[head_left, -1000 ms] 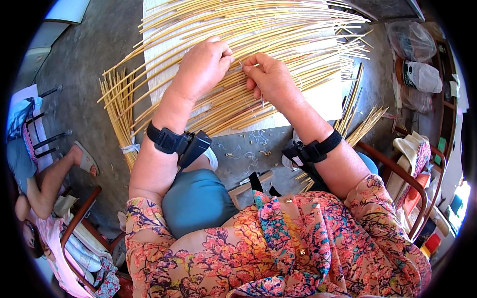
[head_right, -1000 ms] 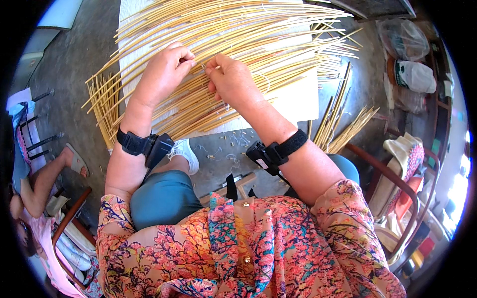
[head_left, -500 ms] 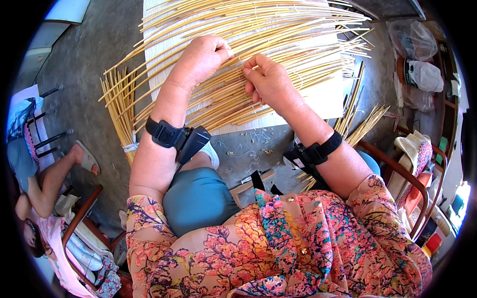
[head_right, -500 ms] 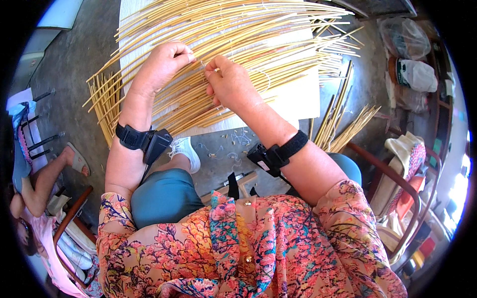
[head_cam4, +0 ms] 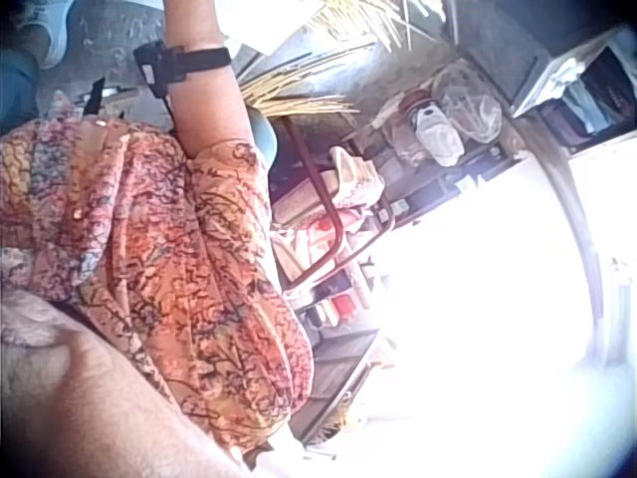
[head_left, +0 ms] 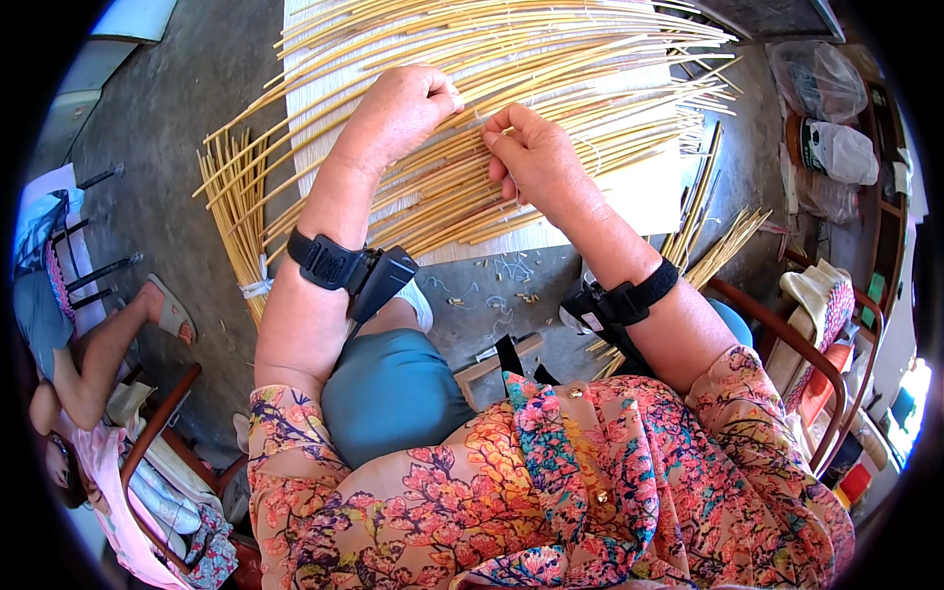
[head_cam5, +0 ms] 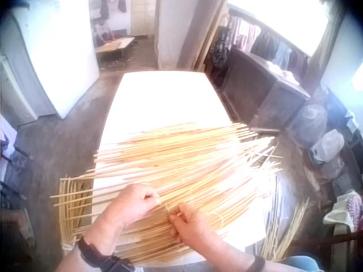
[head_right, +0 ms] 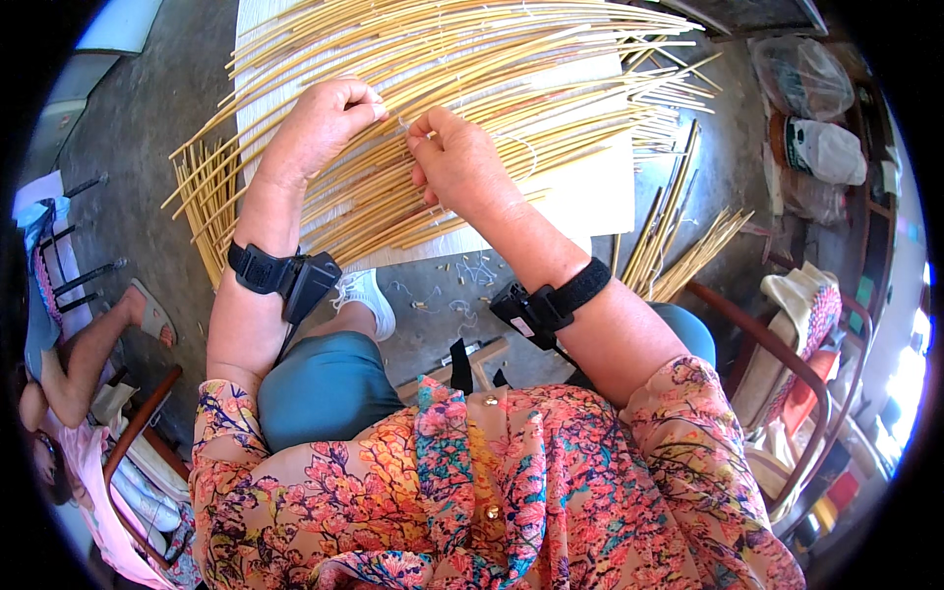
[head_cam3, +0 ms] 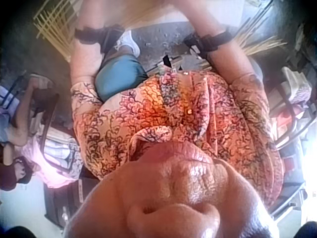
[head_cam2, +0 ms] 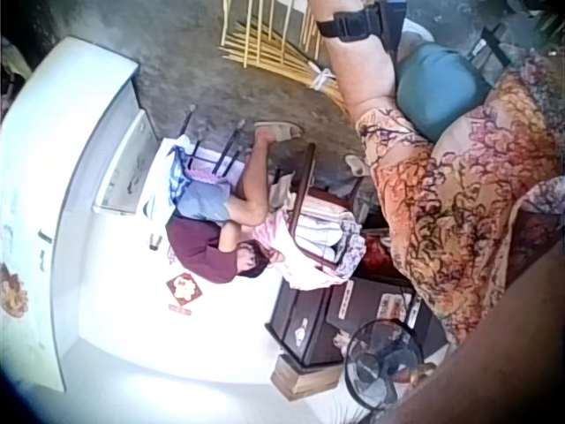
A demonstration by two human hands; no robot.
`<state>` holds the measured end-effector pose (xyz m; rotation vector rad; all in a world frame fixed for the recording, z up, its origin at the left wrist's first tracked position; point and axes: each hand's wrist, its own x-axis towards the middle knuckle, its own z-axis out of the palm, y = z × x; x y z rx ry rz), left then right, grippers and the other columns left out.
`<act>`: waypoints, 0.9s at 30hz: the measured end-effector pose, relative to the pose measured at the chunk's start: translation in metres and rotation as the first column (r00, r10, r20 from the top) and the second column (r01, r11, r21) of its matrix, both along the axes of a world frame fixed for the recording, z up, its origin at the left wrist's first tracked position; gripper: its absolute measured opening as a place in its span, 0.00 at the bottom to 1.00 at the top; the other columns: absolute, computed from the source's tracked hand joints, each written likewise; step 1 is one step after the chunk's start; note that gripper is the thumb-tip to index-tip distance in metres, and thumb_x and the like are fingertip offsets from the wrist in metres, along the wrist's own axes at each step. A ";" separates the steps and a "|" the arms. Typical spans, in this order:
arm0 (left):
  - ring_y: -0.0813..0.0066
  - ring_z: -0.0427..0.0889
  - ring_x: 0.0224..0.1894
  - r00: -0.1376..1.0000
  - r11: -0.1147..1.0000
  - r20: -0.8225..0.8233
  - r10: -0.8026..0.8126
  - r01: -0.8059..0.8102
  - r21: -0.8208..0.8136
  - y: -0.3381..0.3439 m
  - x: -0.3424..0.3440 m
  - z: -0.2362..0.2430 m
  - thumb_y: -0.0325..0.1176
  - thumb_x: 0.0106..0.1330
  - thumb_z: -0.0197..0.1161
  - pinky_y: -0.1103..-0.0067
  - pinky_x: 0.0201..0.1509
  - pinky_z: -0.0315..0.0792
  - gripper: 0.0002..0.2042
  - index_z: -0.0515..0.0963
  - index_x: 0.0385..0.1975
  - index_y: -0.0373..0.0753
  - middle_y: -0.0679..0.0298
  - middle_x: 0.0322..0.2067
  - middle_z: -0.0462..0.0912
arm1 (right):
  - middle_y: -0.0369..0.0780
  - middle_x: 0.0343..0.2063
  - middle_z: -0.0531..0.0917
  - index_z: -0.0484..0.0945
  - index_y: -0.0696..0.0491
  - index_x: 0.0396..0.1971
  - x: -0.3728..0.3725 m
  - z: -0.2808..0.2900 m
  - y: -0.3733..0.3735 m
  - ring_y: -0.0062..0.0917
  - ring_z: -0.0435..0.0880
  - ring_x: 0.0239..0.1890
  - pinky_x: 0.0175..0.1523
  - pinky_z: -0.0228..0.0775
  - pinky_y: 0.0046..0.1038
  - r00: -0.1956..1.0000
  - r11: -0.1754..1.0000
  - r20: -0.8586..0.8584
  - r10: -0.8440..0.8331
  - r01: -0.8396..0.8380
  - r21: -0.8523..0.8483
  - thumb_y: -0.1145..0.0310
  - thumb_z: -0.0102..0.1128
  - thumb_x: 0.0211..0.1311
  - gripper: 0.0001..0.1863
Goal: The person weaves bamboo sticks together using white string, repeatedly looping and tying the string around groups of sticks on a white table.
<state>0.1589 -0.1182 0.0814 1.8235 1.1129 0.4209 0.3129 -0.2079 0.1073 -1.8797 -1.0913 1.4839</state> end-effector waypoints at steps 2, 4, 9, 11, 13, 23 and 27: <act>0.76 0.73 0.27 1.000 1.000 0.000 0.005 -0.005 0.004 -0.001 0.000 -0.001 0.29 0.58 0.61 0.80 0.35 0.67 0.08 0.78 0.23 0.31 0.63 0.24 0.77 | 0.31 0.15 0.75 0.73 0.52 0.36 0.000 0.000 0.000 0.11 0.70 0.13 0.17 0.59 0.14 1.000 1.000 0.003 -0.005 0.005 0.006 0.65 0.51 0.66 0.07; 0.76 0.73 0.27 1.000 1.000 -0.001 0.012 -0.012 0.007 -0.001 0.000 -0.001 0.29 0.58 0.61 0.80 0.34 0.67 0.07 0.78 0.23 0.31 0.63 0.24 0.77 | 0.30 0.15 0.75 0.74 0.52 0.36 -0.001 0.000 -0.001 0.11 0.70 0.13 0.17 0.59 0.14 1.000 1.000 -0.004 -0.014 0.014 0.005 0.65 0.51 0.66 0.07; 0.77 0.72 0.26 0.999 0.999 0.048 0.012 -0.014 0.042 -0.002 -0.002 -0.002 0.28 0.56 0.62 0.81 0.34 0.67 0.07 0.78 0.21 0.30 0.63 0.23 0.77 | 0.30 0.14 0.74 0.74 0.53 0.35 -0.002 -0.001 -0.002 0.10 0.69 0.13 0.17 0.58 0.14 0.999 0.999 -0.030 -0.037 0.038 0.023 0.65 0.52 0.65 0.07; 0.77 0.72 0.26 0.998 0.999 0.055 0.005 -0.007 0.040 -0.002 -0.001 -0.001 0.28 0.56 0.62 0.81 0.33 0.67 0.07 0.78 0.21 0.30 0.64 0.23 0.77 | 0.30 0.14 0.74 0.75 0.54 0.35 -0.002 -0.002 -0.002 0.10 0.68 0.13 0.17 0.58 0.14 0.998 0.998 -0.033 -0.058 0.059 0.039 0.66 0.53 0.65 0.07; 0.77 0.72 0.26 0.998 0.999 0.060 -0.002 0.000 0.039 -0.001 -0.001 -0.001 0.27 0.56 0.61 0.81 0.33 0.67 0.07 0.78 0.21 0.30 0.64 0.23 0.76 | 0.30 0.14 0.73 0.75 0.54 0.34 -0.002 -0.005 -0.003 0.11 0.68 0.13 0.17 0.58 0.14 0.997 0.996 -0.041 -0.070 0.072 0.054 0.67 0.53 0.65 0.07; 0.62 0.77 0.25 0.996 0.993 0.085 -0.021 0.011 0.119 -0.002 0.002 -0.008 0.31 0.53 0.62 0.73 0.34 0.72 0.07 0.81 0.25 0.34 0.55 0.24 0.80 | 0.31 0.14 0.72 0.75 0.55 0.32 -0.002 -0.013 0.001 0.11 0.66 0.13 0.17 0.57 0.15 0.992 0.988 -0.019 -0.122 0.123 0.094 0.69 0.53 0.64 0.06; 0.58 0.77 0.26 0.997 0.985 0.066 -0.027 0.015 0.174 -0.004 0.004 -0.006 0.30 0.53 0.61 0.72 0.34 0.72 0.06 0.80 0.24 0.34 0.54 0.25 0.79 | 0.31 0.14 0.72 0.75 0.56 0.31 -0.003 -0.013 0.002 0.11 0.65 0.13 0.17 0.57 0.15 0.992 0.989 -0.002 -0.127 0.127 0.083 0.69 0.53 0.63 0.06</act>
